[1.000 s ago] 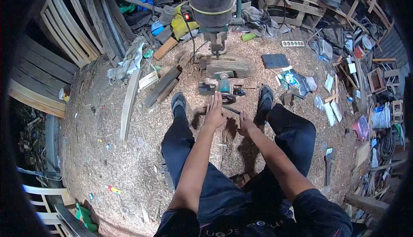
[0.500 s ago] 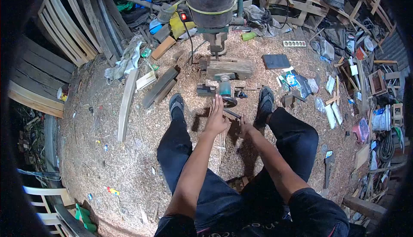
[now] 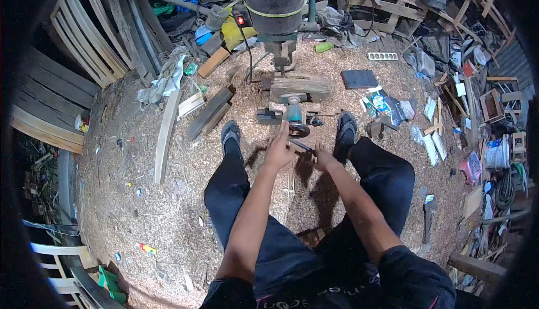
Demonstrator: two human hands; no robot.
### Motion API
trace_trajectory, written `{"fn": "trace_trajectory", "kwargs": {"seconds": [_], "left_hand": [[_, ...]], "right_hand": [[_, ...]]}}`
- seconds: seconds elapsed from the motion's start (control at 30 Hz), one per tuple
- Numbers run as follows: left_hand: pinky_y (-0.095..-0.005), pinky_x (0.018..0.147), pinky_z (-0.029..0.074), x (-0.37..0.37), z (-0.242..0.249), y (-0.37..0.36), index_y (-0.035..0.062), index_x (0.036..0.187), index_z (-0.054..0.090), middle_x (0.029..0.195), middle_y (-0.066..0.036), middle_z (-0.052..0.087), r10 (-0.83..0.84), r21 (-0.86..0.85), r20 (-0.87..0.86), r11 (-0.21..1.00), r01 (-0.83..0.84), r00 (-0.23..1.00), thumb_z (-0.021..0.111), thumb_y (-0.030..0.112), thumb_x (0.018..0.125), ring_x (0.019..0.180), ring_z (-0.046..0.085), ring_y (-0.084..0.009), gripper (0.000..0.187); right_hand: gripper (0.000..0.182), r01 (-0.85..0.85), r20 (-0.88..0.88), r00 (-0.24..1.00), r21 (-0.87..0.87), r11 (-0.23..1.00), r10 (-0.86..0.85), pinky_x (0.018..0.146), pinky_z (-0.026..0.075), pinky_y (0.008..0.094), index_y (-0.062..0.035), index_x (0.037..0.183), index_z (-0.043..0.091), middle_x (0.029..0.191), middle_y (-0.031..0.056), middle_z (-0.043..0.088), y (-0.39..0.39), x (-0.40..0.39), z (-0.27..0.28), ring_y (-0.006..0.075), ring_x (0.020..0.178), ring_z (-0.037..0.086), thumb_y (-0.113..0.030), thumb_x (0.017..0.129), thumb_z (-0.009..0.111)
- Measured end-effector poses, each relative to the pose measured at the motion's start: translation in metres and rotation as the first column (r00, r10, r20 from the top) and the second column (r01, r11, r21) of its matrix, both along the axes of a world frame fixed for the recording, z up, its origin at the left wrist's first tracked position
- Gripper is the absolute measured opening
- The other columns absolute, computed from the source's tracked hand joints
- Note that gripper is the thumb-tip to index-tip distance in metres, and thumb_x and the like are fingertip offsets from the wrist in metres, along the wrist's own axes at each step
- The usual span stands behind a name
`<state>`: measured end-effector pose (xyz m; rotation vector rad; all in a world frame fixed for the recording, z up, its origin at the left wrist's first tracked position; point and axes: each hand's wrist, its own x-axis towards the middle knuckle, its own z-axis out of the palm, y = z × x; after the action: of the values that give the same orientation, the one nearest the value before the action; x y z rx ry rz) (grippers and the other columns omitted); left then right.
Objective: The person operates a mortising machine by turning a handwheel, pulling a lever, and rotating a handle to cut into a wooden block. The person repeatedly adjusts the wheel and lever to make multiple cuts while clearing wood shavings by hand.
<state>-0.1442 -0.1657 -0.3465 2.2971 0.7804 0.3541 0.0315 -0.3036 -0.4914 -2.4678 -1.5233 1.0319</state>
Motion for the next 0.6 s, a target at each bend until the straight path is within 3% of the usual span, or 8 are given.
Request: {"fn": "trace_trajectory", "kwargs": {"seconds": [0.07,0.1,0.2,0.23,0.33,0.37,0.47,0.6], "left_hand": [[-0.0404,0.113,0.038,0.0,0.001,0.011,-0.005,0.146,0.038,0.143,-0.03,0.047,0.065,-0.075,0.092,0.996,-0.058,0.994,0.061,0.01,0.084,0.134,0.046,-0.0415,0.068],[-0.0406,0.101,0.048,-0.001,0.005,0.012,-0.0065,0.132,0.054,0.125,-0.03,0.061,0.062,0.127,0.238,0.987,-0.094,0.969,0.06,0.012,0.085,0.116,0.061,-0.0416,0.051],[-0.0443,0.099,0.049,-0.01,0.038,0.014,-0.0015,0.129,0.058,0.121,-0.024,0.064,0.127,0.053,0.193,0.989,-0.14,0.973,0.062,0.013,0.083,0.113,0.062,-0.0392,0.048],[-0.0446,0.093,0.052,-0.014,0.055,0.011,-0.0009,0.12,0.064,0.111,-0.024,0.068,0.155,0.089,0.209,0.98,-0.176,0.966,0.061,0.013,0.084,0.105,0.065,-0.0387,0.039],[-0.0442,0.092,0.052,-0.028,0.107,-0.002,0.0005,0.114,0.068,0.108,-0.024,0.069,0.214,-0.029,0.207,0.977,-0.212,0.955,0.061,0.013,0.085,0.104,0.066,-0.039,0.033],[-0.0441,0.094,0.051,-0.032,0.115,-0.009,0.0014,0.11,0.07,0.105,-0.025,0.07,0.223,0.044,0.333,0.967,-0.251,0.916,0.062,0.014,0.086,0.105,0.066,-0.039,0.028],[-0.0437,0.094,0.05,-0.049,0.161,-0.025,0.0016,0.111,0.07,0.107,-0.025,0.069,0.163,0.068,0.383,0.977,-0.204,0.909,0.062,0.015,0.086,0.105,0.065,-0.0397,0.029],[-0.0428,0.094,0.05,-0.066,0.222,-0.046,0.0037,0.113,0.069,0.108,-0.023,0.07,0.169,0.137,0.428,0.959,-0.248,0.888,0.062,0.017,0.086,0.106,0.065,-0.0396,0.031]], "right_hand": [[0.087,0.118,-0.039,0.993,0.172,0.978,-0.113,0.116,0.033,0.0432,0.0104,0.15,0.02,0.152,0.0377,0.023,0.006,0.002,0.039,0.0459,0.142,0.031,-0.028,0.086,0.065],[0.083,0.161,-0.066,0.987,0.284,0.945,-0.149,0.115,0.035,0.0434,0.0108,0.148,0.025,0.149,0.039,0.03,0.009,0.005,0.055,0.0463,0.139,0.036,-0.029,0.087,0.065],[0.077,0.142,-0.046,0.989,0.548,0.824,-0.14,0.112,0.038,0.0434,0.0096,0.145,0.034,0.143,0.0383,0.041,0.013,0.014,0.113,0.0465,0.134,0.043,-0.029,0.086,0.066],[0.076,0.108,-0.022,0.992,0.616,0.781,-0.121,0.111,0.039,0.0434,0.0088,0.144,0.036,0.141,0.0374,0.043,0.01,0.013,0.136,0.0464,0.133,0.044,-0.029,0.085,0.067],[0.065,0.152,-0.044,0.986,0.619,0.771,-0.16,0.102,0.046,0.043,0.0086,0.136,0.048,0.123,0.0345,0.06,-0.002,0.003,0.223,0.0435,0.121,0.057,-0.027,0.086,0.066],[0.057,0.19,-0.07,0.981,0.568,0.801,-0.183,0.093,0.052,0.0427,0.0082,0.13,0.055,0.109,0.031,0.067,-0.012,-0.006,0.263,0.0423,0.106,0.066,-0.028,0.087,0.066],[0.052,0.127,-0.082,0.992,0.694,0.709,-0.097,0.092,0.052,0.0428,0.0074,0.124,0.06,0.106,0.0304,0.069,-0.015,0.001,0.298,0.0389,0.104,0.068,-0.03,0.089,0.065],[0.048,0.182,-0.072,0.977,0.775,0.606,-0.202,0.087,0.053,0.0405,0.0072,0.117,0.065,0.107,0.0291,0.069,-0.022,-0.018,0.379,0.0358,0.102,0.069,-0.033,0.091,0.066]]}}
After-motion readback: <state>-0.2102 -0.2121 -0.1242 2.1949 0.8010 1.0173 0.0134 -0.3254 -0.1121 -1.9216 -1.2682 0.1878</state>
